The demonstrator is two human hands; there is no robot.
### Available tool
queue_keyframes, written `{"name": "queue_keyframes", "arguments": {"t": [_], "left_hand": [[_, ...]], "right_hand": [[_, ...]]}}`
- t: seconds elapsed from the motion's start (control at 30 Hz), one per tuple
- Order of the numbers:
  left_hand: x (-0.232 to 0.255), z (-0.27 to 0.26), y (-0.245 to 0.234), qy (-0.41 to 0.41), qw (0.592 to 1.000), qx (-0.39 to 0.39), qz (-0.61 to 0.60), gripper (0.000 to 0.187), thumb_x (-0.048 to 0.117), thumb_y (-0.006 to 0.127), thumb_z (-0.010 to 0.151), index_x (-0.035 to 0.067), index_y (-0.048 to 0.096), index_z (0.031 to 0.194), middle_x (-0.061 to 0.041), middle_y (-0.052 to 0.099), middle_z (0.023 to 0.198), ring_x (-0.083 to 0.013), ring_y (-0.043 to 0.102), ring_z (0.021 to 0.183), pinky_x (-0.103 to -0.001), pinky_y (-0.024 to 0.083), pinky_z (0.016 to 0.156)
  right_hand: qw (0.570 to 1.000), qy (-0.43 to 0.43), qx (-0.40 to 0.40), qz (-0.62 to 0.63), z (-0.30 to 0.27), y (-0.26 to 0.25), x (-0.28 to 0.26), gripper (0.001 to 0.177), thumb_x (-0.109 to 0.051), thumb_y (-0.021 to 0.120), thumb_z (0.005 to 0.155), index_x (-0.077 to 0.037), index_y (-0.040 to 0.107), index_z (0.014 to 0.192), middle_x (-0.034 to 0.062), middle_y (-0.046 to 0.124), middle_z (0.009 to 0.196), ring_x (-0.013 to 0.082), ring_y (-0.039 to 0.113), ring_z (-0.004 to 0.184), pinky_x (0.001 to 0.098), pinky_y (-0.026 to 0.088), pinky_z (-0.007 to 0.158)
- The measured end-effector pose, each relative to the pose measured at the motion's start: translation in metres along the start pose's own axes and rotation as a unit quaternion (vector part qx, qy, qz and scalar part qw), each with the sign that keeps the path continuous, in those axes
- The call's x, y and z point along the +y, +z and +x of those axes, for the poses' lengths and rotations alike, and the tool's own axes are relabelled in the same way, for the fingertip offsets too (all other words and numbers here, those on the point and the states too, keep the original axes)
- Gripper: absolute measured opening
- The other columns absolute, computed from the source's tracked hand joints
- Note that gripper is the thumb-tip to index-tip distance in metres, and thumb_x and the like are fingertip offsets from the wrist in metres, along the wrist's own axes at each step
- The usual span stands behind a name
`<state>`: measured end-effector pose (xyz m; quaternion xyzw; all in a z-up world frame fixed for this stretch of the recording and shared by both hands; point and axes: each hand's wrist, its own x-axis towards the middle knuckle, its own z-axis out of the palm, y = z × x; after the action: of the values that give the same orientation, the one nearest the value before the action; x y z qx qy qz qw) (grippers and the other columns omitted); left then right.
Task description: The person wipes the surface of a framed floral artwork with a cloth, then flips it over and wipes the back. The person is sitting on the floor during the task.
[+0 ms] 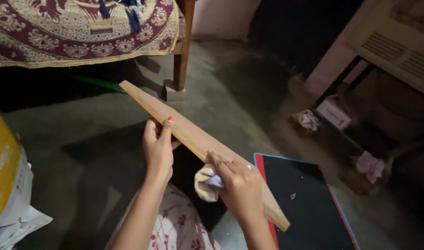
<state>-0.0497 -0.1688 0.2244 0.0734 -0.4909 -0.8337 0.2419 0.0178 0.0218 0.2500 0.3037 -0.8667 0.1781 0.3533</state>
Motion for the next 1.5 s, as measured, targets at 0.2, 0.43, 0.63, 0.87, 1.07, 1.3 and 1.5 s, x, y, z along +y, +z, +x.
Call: {"name": "queue_keyframes", "arguments": {"t": [0.2,0.43,0.63,0.87,1.07,1.3,1.5], "left_hand": [[-0.021,-0.015,-0.034,-0.004,1.0,0.012,-0.016,0.039,0.021,0.058,0.1,0.008,0.052,0.136,-0.003,0.063,0.12,-0.0092,0.063,0.103,-0.029,0.059,0.077],[-0.041,-0.023,-0.087,0.144,0.978,-0.015,0.152,0.036,0.018,0.059,0.104,-0.001,0.055,0.134,-0.008,0.068,0.117,-0.0126,0.063,0.108,-0.028,0.051,0.091],[-0.054,-0.044,-0.11,0.072,0.966,0.116,0.217,0.022,0.017,0.063,0.096,-0.004,0.064,0.105,-0.011,0.065,0.09,-0.0199,0.059,0.079,-0.036,0.05,0.073],[-0.074,-0.046,-0.133,0.175,0.912,0.181,0.325,0.024,0.017,0.063,0.097,-0.007,0.067,0.1,-0.02,0.068,0.095,-0.0261,0.064,0.087,-0.038,0.049,0.078],[-0.073,-0.044,-0.139,0.052,0.937,0.212,0.272,0.03,0.024,0.061,0.097,-0.006,0.066,0.099,-0.019,0.072,0.081,-0.0278,0.067,0.072,-0.039,0.051,0.069],[-0.073,-0.041,-0.14,0.055,0.916,0.232,0.322,0.032,0.024,0.061,0.098,-0.007,0.067,0.094,-0.021,0.07,0.078,-0.0307,0.067,0.069,-0.042,0.05,0.067],[-0.075,-0.034,-0.144,0.031,0.907,0.242,0.343,0.036,0.026,0.058,0.1,-0.007,0.067,0.091,-0.022,0.071,0.081,-0.0343,0.067,0.074,-0.043,0.049,0.07]], "right_hand": [[0.999,0.037,-0.02,0.019,-0.027,0.021,-0.026,0.055,-0.004,0.076,0.071,-0.012,0.071,0.125,0.0067,0.078,0.111,0.0216,0.071,0.076,0.0367,0.056,0.064],[0.997,0.028,-0.066,0.031,-0.051,0.044,-0.04,0.064,-0.005,0.073,0.063,-0.012,0.071,0.127,0.0087,0.076,0.118,0.0237,0.074,0.083,0.0379,0.057,0.067],[0.992,0.028,-0.104,0.066,-0.066,0.058,-0.05,0.066,-0.014,0.082,0.063,-0.012,0.07,0.127,0.0114,0.075,0.117,0.0256,0.073,0.08,0.0385,0.057,0.065],[0.983,0.047,-0.141,0.111,-0.078,0.074,-0.063,0.067,-0.009,0.081,0.062,-0.012,0.07,0.128,0.0141,0.074,0.122,0.0283,0.075,0.089,0.039,0.058,0.073],[0.885,0.268,-0.179,0.335,-0.092,0.087,-0.064,0.047,-0.004,0.08,0.072,-0.005,0.073,0.119,0.0104,0.082,0.109,0.019,0.081,0.098,0.0296,0.06,0.086],[0.752,0.501,-0.022,0.428,-0.107,0.121,-0.031,0.027,0.002,0.065,0.086,-0.001,0.063,0.112,0.0071,0.069,0.099,0.0181,0.064,0.088,0.0325,0.052,0.077],[0.791,0.508,-0.033,0.338,-0.09,0.123,-0.009,0.037,-0.001,0.06,0.092,-0.006,0.054,0.128,0.0105,0.064,0.111,0.0181,0.062,0.1,0.0325,0.05,0.084]]}}
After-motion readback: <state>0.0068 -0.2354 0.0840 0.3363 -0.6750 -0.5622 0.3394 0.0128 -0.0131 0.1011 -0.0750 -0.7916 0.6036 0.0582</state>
